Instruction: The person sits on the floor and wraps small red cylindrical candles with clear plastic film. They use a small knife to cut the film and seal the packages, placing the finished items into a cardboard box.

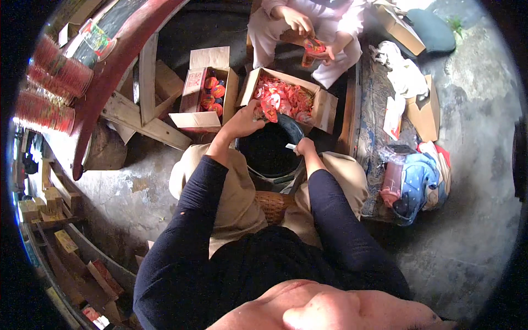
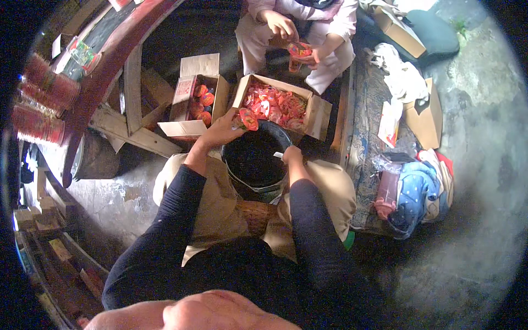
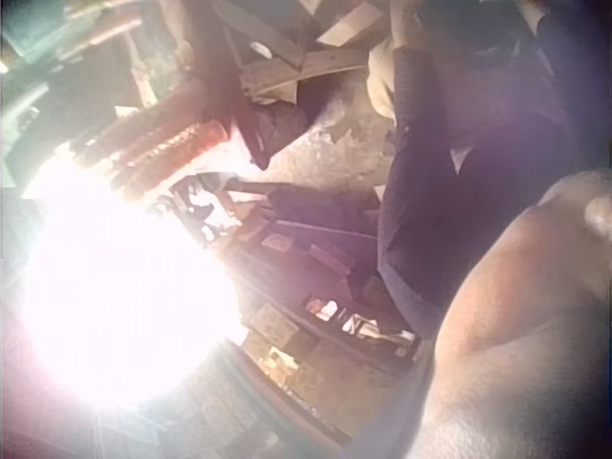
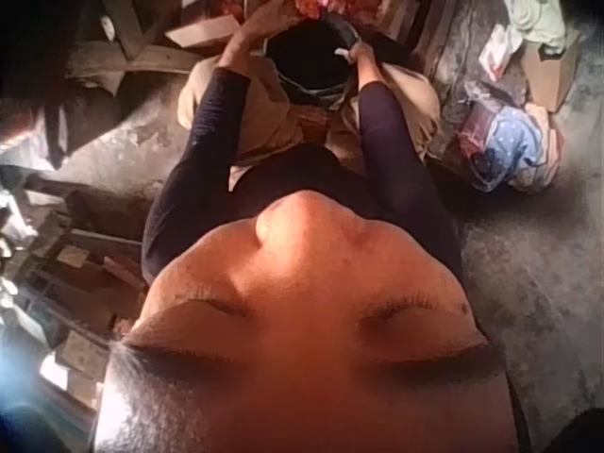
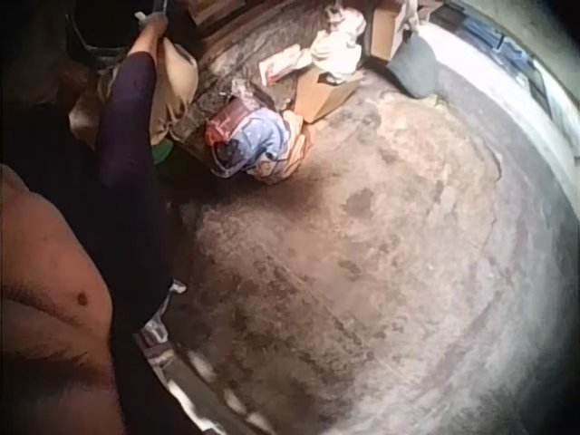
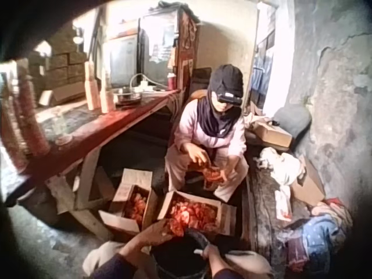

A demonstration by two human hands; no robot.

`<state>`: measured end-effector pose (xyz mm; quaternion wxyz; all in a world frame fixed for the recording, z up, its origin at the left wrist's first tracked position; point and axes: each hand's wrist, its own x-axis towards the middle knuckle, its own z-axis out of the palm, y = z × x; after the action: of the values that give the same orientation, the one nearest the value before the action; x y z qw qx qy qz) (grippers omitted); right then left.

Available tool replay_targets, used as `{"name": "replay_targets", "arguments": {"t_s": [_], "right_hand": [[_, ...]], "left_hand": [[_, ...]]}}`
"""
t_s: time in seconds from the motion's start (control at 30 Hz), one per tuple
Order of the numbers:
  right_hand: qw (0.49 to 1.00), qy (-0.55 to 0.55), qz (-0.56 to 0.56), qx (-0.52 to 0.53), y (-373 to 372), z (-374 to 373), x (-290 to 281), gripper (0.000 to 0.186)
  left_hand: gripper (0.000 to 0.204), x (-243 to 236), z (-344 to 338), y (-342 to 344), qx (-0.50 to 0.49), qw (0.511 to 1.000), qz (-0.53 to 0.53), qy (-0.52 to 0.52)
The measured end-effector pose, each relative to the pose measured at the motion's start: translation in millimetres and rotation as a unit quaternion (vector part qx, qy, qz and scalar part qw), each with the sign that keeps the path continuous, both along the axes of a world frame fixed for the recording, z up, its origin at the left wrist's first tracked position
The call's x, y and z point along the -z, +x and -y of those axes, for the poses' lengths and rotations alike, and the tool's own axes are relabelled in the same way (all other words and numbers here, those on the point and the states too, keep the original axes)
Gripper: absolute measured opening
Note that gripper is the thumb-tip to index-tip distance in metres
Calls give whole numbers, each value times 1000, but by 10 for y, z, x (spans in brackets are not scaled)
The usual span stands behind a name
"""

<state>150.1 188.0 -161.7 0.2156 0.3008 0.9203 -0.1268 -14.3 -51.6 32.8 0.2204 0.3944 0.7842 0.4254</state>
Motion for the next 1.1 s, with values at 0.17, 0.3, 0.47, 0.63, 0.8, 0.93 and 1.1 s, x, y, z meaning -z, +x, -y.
{"name": "replay_targets", "arguments": {"t_s": [0.17, 0.3, 0.47, 0.63, 0.8, 0.93, 1.1], "right_hand": [[995, -58, -82, 9, -200, 86, -161, 26], [971, -75, -225, -13, -423, 52, -248, 20], [950, 27, -305, -63, -435, -304, 119, 12], [918, -9, -396, -26, -565, 241, -932, 12], [880, -49, -472, -38, -518, 443, -1832, 16], [880, -99, -462, -44, -353, 367, -2115, 15], [852, -70, -517, -52, -298, 362, -2176, 18]], "left_hand": [[61, -85, 18, 17, 8, 1000, -6, -23], [62, -84, -6, -24, 5, 1000, 5, -17], [59, -30, -144, -120, 18, 999, 21, 25], [64, 81, -28, -165, -27, 998, 41, 31], [58, 174, -88, -185, -23, 996, 51, 69], [64, 15, -139, -104, -35, 998, 44, -14], [68, -33, -181, -62, -46, 998, 49, 15]]}}
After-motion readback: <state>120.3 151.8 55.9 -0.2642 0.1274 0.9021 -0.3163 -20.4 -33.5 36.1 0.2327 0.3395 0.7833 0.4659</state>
